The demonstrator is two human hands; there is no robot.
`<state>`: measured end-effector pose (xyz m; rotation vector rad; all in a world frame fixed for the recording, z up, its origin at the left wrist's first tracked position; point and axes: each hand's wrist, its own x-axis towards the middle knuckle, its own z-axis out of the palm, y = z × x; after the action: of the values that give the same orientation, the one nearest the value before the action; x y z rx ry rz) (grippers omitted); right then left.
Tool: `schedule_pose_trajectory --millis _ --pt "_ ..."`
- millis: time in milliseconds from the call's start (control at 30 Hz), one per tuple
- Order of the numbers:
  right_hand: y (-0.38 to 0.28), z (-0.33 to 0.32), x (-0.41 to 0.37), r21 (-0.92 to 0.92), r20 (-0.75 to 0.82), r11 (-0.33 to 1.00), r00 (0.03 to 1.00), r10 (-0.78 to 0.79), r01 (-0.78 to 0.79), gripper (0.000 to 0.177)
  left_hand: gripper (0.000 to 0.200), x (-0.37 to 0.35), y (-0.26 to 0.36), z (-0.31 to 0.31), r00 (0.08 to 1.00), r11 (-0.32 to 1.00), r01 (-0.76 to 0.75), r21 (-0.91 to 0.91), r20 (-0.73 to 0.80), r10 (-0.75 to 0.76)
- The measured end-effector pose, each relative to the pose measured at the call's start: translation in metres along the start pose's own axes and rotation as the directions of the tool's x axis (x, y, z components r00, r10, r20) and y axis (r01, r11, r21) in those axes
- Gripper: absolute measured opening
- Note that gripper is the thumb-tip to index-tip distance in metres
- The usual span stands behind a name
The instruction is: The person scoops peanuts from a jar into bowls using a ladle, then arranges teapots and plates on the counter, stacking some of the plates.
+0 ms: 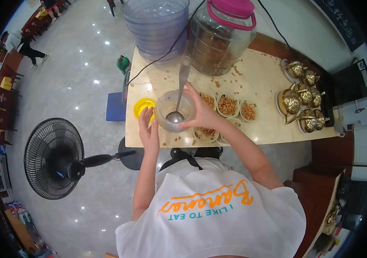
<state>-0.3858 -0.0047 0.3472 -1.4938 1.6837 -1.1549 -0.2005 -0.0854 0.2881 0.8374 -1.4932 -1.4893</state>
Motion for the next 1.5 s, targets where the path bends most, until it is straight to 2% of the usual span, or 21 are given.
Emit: schedule_pose_trajectory --millis 33,133,200,233,300,400,500,600,767,867,1000,1100,1233,1400,1500 --pt "0.004 -0.001 0.001 -0.008 -0.001 1.000 1.000 -0.015 0.015 0.118 0.058 -0.003 0.011 -0.001 0.999 1.000 0.023 -0.001 0.041 -0.023" --pt "0.039 -0.031 0.002 -0.218 -0.073 0.964 0.983 -0.170 0.150 0.099 0.074 -0.010 0.022 0.006 0.979 0.959 -0.190 0.210 0.110 0.170" --pt "0.054 -0.052 0.007 0.047 -0.257 0.999 0.966 -0.004 0.017 0.058 0.082 -0.012 0.015 0.009 0.976 0.959 -0.203 0.197 0.121 0.182" --pt "0.068 -0.064 0.008 -0.111 -0.208 0.991 0.977 0.056 -0.080 0.047 0.086 -0.012 0.013 0.010 0.974 0.959 -0.211 0.190 0.126 0.190" --pt "0.098 -0.083 0.007 -0.425 -0.141 0.873 0.970 0.196 -0.238 0.034 0.085 -0.017 0.013 0.013 0.981 0.963 -0.184 0.197 0.103 0.166" --pt "0.121 -0.086 0.008 -0.675 -0.087 0.670 0.935 0.343 -0.309 0.039 0.082 -0.023 0.013 0.013 0.994 0.977 -0.102 0.187 0.051 0.094" --pt "0.130 -0.085 0.011 -0.799 -0.054 0.532 0.914 0.402 -0.282 0.040 0.077 -0.028 0.011 0.005 1.000 0.987 -0.002 0.160 -0.008 0.003" --pt "0.136 -0.082 0.017 -0.803 -0.014 0.525 0.890 0.455 -0.281 0.041 0.070 -0.033 0.004 -0.006 0.996 0.993 0.059 0.100 -0.066 -0.053" --pt "0.147 -0.077 0.020 -0.783 0.028 0.570 0.901 0.432 -0.249 0.040 0.058 -0.037 -0.004 -0.018 0.982 0.996 0.085 0.014 -0.171 -0.081" --pt "0.152 -0.074 0.020 -0.770 0.079 0.601 0.903 0.423 -0.214 0.041 0.054 -0.037 -0.006 -0.023 0.978 0.994 0.102 0.038 -0.185 -0.094" --pt "0.158 -0.070 0.023 -0.697 0.083 0.681 0.918 0.388 -0.225 0.040 0.051 -0.036 -0.002 -0.025 0.965 0.989 0.140 -0.039 -0.220 -0.145" --pt "0.155 -0.072 0.026 -0.658 -0.007 0.704 0.937 0.350 -0.268 0.036 0.049 -0.037 0.000 -0.026 0.959 0.988 0.150 -0.033 -0.239 -0.153" --pt "0.138 -0.089 0.020 -0.586 -0.107 0.784 0.978 0.178 -0.207 0.033 0.048 -0.042 -0.002 -0.028 0.953 0.986 0.160 -0.051 -0.251 -0.167" --pt "0.083 -0.122 0.009 -0.546 -0.179 0.830 0.984 0.021 -0.117 0.030 0.044 -0.045 -0.008 -0.030 0.959 0.979 0.196 -0.048 -0.199 -0.202" --pt "0.048 -0.129 0.000 -0.450 -0.211 0.889 0.977 -0.011 -0.087 0.028 0.040 -0.048 -0.008 -0.029 0.964 0.979 0.193 -0.062 -0.172 -0.201"
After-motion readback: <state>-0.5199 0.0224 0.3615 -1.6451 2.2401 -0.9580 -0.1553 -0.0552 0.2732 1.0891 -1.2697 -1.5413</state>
